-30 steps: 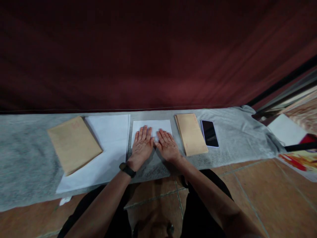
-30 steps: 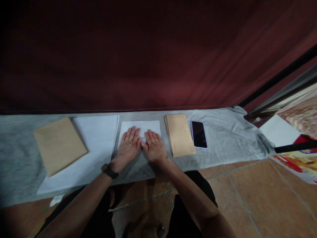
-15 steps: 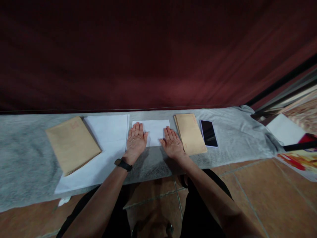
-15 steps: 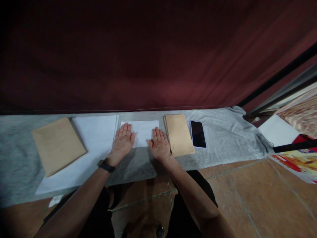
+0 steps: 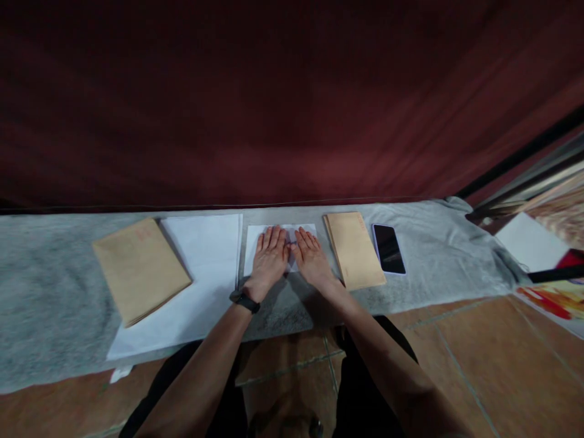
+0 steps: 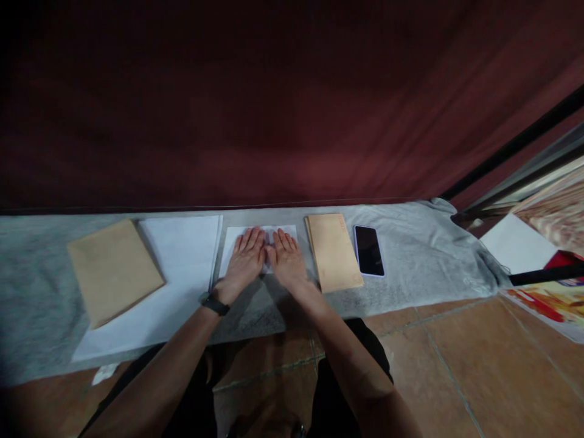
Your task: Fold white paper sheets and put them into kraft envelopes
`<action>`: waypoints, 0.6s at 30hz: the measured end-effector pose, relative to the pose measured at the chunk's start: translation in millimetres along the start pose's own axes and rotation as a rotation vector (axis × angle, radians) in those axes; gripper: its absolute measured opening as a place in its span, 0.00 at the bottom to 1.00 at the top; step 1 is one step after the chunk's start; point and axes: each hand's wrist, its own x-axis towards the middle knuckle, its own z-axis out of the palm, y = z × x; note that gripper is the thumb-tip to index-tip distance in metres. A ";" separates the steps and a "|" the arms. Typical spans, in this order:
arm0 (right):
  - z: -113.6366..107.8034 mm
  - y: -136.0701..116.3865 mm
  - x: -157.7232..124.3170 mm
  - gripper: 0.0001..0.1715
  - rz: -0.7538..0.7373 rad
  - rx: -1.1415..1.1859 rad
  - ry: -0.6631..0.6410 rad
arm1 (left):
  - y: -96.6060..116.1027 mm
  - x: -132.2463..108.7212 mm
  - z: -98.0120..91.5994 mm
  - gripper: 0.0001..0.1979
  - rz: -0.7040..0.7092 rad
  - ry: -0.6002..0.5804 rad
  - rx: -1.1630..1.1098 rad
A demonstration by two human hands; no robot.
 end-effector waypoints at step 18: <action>26.1 -10.5 23.7 0.30 0.055 -0.185 0.025 | -17.0 7.1 5.0 0.29 -0.103 -0.014 0.060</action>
